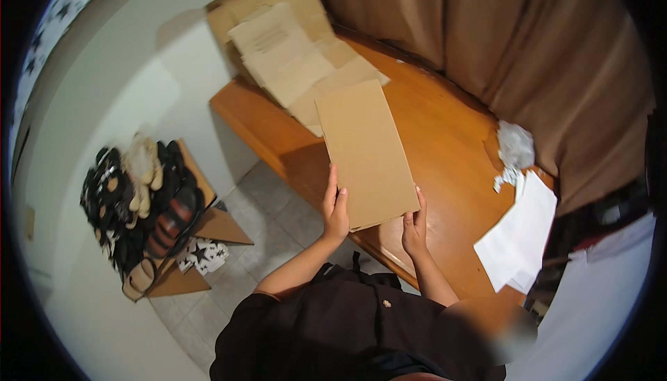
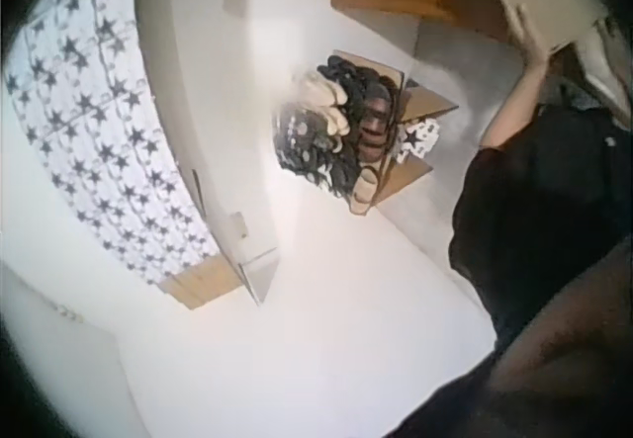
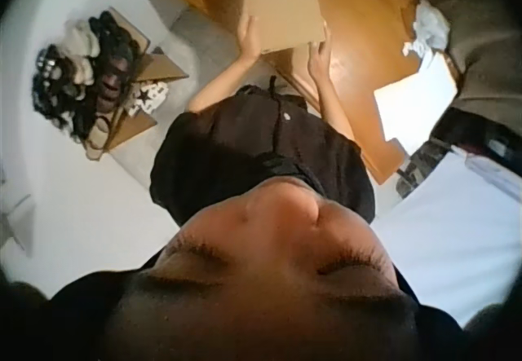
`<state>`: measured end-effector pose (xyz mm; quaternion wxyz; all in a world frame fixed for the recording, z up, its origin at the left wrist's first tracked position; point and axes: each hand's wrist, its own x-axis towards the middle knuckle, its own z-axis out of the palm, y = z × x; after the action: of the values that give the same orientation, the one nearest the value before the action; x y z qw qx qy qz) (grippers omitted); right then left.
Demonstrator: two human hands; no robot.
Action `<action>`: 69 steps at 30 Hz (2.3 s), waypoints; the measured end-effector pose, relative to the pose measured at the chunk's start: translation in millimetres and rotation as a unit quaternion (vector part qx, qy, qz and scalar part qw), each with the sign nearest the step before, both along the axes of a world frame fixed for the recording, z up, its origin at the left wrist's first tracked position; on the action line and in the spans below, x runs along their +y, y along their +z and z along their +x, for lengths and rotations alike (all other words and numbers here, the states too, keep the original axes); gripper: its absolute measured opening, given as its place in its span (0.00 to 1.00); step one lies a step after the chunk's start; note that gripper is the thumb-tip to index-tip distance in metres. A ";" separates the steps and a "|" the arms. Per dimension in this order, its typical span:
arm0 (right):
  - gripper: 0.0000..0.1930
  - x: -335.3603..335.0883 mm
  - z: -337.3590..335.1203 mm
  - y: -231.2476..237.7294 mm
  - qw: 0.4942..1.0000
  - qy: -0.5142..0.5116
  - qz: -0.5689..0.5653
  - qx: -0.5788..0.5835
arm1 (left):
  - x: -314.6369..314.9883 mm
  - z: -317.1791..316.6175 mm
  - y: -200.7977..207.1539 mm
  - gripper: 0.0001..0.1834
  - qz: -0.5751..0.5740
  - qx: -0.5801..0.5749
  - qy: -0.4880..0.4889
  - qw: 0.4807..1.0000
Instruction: Folding cardboard boxes, inserting tissue paper, and stacking the completed boxes on a storage shelf.
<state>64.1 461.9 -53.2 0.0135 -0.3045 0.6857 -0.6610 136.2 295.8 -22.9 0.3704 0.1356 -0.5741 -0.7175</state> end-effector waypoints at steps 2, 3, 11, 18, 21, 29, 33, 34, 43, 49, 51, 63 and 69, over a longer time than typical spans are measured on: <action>0.33 -25.1 13.8 5.0 0.997 0.074 -0.007 -0.022 | -13.2 28.7 18.6 0.34 0.000 0.087 0.030 0.996; 0.34 -36.9 21.7 8.0 0.993 0.112 -0.011 -0.032 | -25.1 47.8 27.3 0.40 -0.025 0.099 -0.007 0.995; 0.38 -135.4 136.6 49.1 0.945 0.321 -0.062 -0.025 | -76.8 212.6 72.8 0.54 -0.210 0.071 0.099 0.970; 0.37 -208.0 265.9 97.0 0.849 0.478 -0.127 0.188 | -78.9 391.9 107.8 0.55 -0.164 0.071 0.236 0.955; 0.37 -242.7 333.4 111.5 0.802 0.518 -0.180 0.237 | -80.7 470.9 123.1 0.53 -0.178 0.056 0.297 0.936; 0.38 -296.0 525.4 164.7 0.633 0.675 -0.337 0.172 | -45.6 636.1 188.9 0.55 -0.244 0.011 0.472 0.847; 0.38 -311.2 604.4 188.9 0.569 0.722 -0.355 0.171 | -36.6 708.0 192.0 0.56 -0.238 0.003 0.548 0.802; 0.38 -314.6 620.7 192.6 0.559 0.731 -0.350 0.175 | -35.0 720.2 191.7 0.57 -0.228 -0.007 0.575 0.786; 0.35 -372.4 767.6 204.5 0.502 0.766 -0.384 0.117 | -71.2 833.0 209.1 0.58 -0.232 -0.003 0.688 0.688; 0.35 -436.3 864.5 241.0 0.503 0.738 -0.427 0.140 | -132.5 929.1 242.1 0.58 -0.280 -0.020 0.688 0.670; 0.35 -459.9 894.2 255.7 0.503 0.734 -0.431 0.147 | -156.8 957.6 254.2 0.57 -0.291 0.000 0.691 0.662; 0.35 -581.1 1082.5 314.9 0.516 0.661 -0.514 0.182 | -297.8 1168.3 277.4 0.48 -0.486 0.141 0.586 0.633; 0.37 -620.3 1165.4 352.5 0.563 0.585 -0.533 0.236 | -385.9 1261.6 283.7 0.56 -0.564 0.011 0.676 0.473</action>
<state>1229.5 -158.4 299.3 0.0705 -0.7359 -0.1415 -0.6584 1397.8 -90.2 260.8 0.7435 0.2353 -0.5808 0.2333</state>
